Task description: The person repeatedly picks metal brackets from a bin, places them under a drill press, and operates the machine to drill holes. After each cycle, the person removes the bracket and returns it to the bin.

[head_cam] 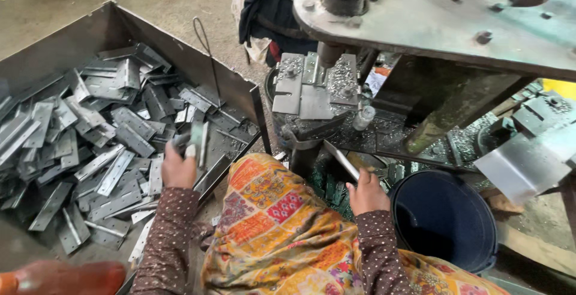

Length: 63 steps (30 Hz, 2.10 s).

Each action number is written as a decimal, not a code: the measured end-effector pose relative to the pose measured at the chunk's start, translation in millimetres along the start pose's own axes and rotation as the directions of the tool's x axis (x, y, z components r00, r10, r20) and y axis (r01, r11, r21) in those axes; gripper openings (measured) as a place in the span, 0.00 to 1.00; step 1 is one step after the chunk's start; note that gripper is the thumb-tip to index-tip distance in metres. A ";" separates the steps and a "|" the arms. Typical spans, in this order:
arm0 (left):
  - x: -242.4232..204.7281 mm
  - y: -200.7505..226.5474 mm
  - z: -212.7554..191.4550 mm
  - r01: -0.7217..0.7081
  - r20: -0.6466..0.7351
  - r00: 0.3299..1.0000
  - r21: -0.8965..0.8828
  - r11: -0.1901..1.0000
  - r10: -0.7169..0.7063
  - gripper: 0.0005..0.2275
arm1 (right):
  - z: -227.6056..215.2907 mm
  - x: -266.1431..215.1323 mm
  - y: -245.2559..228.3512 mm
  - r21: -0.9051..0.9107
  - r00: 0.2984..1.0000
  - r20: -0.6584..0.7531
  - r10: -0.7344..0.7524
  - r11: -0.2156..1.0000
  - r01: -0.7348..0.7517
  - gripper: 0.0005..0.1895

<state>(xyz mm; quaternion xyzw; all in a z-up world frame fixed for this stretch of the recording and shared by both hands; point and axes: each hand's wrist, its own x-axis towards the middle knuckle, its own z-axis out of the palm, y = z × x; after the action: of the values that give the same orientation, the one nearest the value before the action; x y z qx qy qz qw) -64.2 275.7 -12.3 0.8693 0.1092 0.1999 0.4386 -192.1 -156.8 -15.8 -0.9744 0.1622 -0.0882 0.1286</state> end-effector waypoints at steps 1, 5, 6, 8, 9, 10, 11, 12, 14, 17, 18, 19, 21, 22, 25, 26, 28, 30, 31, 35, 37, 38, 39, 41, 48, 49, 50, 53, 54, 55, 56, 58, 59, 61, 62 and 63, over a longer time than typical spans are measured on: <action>2.3 29.2 5.1 -0.132 0.018 0.990 -0.192 0.973 0.138 0.15 | 1.1 -0.1 0.1 -0.006 1.000 0.000 0.004 1.000 -0.004 0.29; 13.9 126.7 53.1 -0.217 0.055 0.968 -0.293 0.931 0.243 0.13 | 2.1 1.6 1.1 -0.027 1.000 0.017 0.007 1.000 -0.007 0.28; 15.6 144.6 70.7 -0.230 0.072 0.966 -0.198 0.953 0.249 0.12 | 2.0 2.6 1.4 -0.026 1.000 0.012 0.009 1.000 -0.008 0.28; 12.9 170.6 107.1 -0.335 0.151 0.936 0.094 0.937 0.319 0.14 | 2.4 1.4 2.2 -0.028 0.999 0.036 0.022 0.999 -0.021 0.28; 9.4 179.4 125.0 -0.421 0.221 0.903 0.278 0.863 0.369 0.17 | 2.9 1.2 2.0 -0.032 0.998 0.063 0.031 0.999 -0.029 0.28; 3.0 185.9 142.5 -0.529 0.250 0.849 0.406 0.745 0.466 0.19 | 3.4 0.8 1.8 -0.036 0.995 0.090 0.041 0.999 -0.038 0.28; -4.8 190.0 158.5 -0.611 0.291 0.784 0.518 0.599 0.548 0.22 | 3.6 0.5 2.6 -0.026 0.997 0.077 0.030 0.999 -0.029 0.28; -19.4 186.9 168.6 -0.644 0.348 0.760 0.510 0.570 0.548 0.21 | 3.7 0.4 3.4 -0.017 0.998 0.064 0.020 1.000 -0.019 0.27; -44.1 185.1 190.5 -0.706 0.432 0.706 0.493 0.509 0.560 0.16 | 2.5 6.8 4.6 -0.013 0.999 0.038 0.006 1.000 -0.006 0.27; -59.8 175.3 210.5 -0.713 0.487 0.700 0.435 0.549 0.523 0.12 | 3.5 4.8 2.3 -0.021 0.999 0.036 -0.007 1.000 0.008 0.28; -59.9 171.7 215.3 -0.702 0.499 0.707 0.408 0.584 0.500 0.12 | 3.8 4.7 1.3 -0.021 1.000 0.029 -0.009 1.000 0.010 0.28; -56.3 169.9 221.3 -0.693 0.497 0.715 0.409 0.594 0.492 0.12 | 3.1 3.3 2.1 -0.023 1.000 0.027 -0.013 1.000 0.014 0.28; -42.0 170.4 235.1 -0.674 0.491 0.731 0.411 0.614 0.475 0.13 | 2.9 2.1 3.8 -0.020 0.999 0.029 -0.018 1.000 0.018 0.28; -39.0 170.9 240.8 -0.666 0.516 0.734 0.423 0.614 0.441 0.13 | 2.6 0.8 6.1 -0.018 0.999 0.030 -0.020 1.000 0.021 0.27; -17.6 178.5 248.2 -0.660 0.541 0.738 0.455 0.598 0.404 0.13 | 11.5 8.5 10.2 -0.057 0.985 0.171 0.039 0.998 -0.029 0.29; -20.0 175.2 247.6 -0.663 0.536 0.737 0.453 0.596 0.412 0.12 | 21.9 2.6 13.6 -0.089 0.974 0.215 0.073 0.995 -0.055 0.28; -15.4 178.6 250.5 -0.670 0.494 0.737 0.445 0.594 0.461 0.12 | 45.5 10.9 24.4 -0.147 0.939 0.313 0.144 0.984 -0.102 0.26; -17.7 175.9 249.5 -0.682 0.457 0.730 0.435 0.588 0.508 0.13 | 74.1 9.2 35.7 -0.048 0.808 0.465 0.363 0.921 -0.386 0.24; -17.7 174.7 248.3 -0.676 0.457 0.734 0.424 0.603 0.502 0.13 | 86.4 7.1 39.5 0.036 0.761 0.480 0.436 0.857 -0.514 0.23; -18.3 172.1 241.6 -0.671 0.413 0.741 0.404 0.622 0.530 0.11 | 94.7 -2.0 45.8 -0.105 0.788 0.545 0.286 0.956 -0.274 0.24; -23.3 172.0 240.4 -0.690 0.412 0.724 0.429 0.583 0.554 0.11 | 76.2 -3.4 40.8 -0.175 0.806 0.567 0.174 0.981 -0.088 0.35; -24.1 173.8 240.6 -0.699 0.427 0.715 0.456 0.551 0.553 0.11 | 62.9 -0.6 35.4 -0.181 0.871 0.467 0.152 0.981 -0.075 0.33; -26.4 172.9 240.7 -0.707 0.447 0.706 0.483 0.516 0.550 0.11 | 51.2 -0.4 28.6 -0.185 0.923 0.363 0.129 0.981 -0.065 0.30; -30.9 168.4 243.7 -0.731 0.428 0.679 0.468 0.497 0.596 0.11 | 31.5 2.7 18.6 -0.191 0.968 0.230 0.098 0.980 -0.054 0.28; 2.3 173.1 278.6 -0.696 0.500 0.718 0.498 0.517 0.485 0.11 | 35.8 10.1 6.7 -0.254 0.884 0.416 0.215 0.961 -0.114 0.33; 4.4 173.7 279.5 -0.692 0.489 0.722 0.491 0.529 0.490 0.11 | 36.9 8.9 7.4 -0.248 0.886 0.417 0.200 0.964 -0.101 0.36; 4.9 173.9 279.4 -0.687 0.477 0.726 0.484 0.542 0.495 0.11 | 36.6 9.6 8.5 -0.237 0.881 0.433 0.189 0.967 -0.091 0.36; -5.8 169.6 273.8 -0.706 0.516 0.708 0.483 0.518 0.483 0.11 | 30.2 0.6 9.6 -0.201 0.878 0.446 0.176 0.975 -0.094 0.33; -4.7 170.8 271.7 -0.706 0.526 0.707 0.495 0.506 0.472 0.12 | 25.2 0.8 9.0 -0.195 0.888 0.428 0.166 0.977 -0.088 0.32; -5.2 170.4 270.2 -0.710 0.522 0.704 0.501 0.495 0.481 0.12 | 21.0 -0.3 9.1 -0.191 0.896 0.416 0.156 0.978 -0.082 0.31; -5.5 169.9 269.7 -0.713 0.518 0.701 0.508 0.484 0.490 0.12 | 18.4 0.0 9.7 -0.188 0.932 0.340 0.129 0.980 -0.067 0.30; 0.8 171.8 272.1 -0.713 0.513 0.701 0.514 0.478 0.495 0.12 | 22.7 3.2 12.0 -0.183 0.981 0.178 0.077 0.982 -0.044 0.27; -0.2 170.8 275.0 -0.709 0.519 0.706 0.509 0.488 0.483 0.12 | 30.0 1.8 17.0 -0.206 0.978 0.192 0.083 0.978 -0.043 0.26; 0.9 170.8 280.6 -0.704 0.542 0.709 0.503 0.501 0.452 0.13 | 53.9 10.0 27.2 -0.251 0.972 0.216 0.095 0.967 -0.039 0.24; 1.8 172.1 282.2 -0.704 0.559 0.707 0.500 0.504 0.433 0.13 | 68.1 11.7 33.1 -0.128 0.888 0.364 0.281 0.959 -0.251 0.23; 4.1 172.8 281.3 -0.705 0.577 0.704 0.499 0.503 0.415 0.13 | 83.1 11.8 37.2 -0.037 0.744 0.522 0.417 0.883 -0.468 0.24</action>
<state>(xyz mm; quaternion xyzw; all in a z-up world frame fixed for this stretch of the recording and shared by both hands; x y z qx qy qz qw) 66.7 -27.3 -22.5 0.9728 -0.2073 0.1038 0.0021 -174.3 -176.4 -103.7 -0.8876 0.3438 0.2011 0.2313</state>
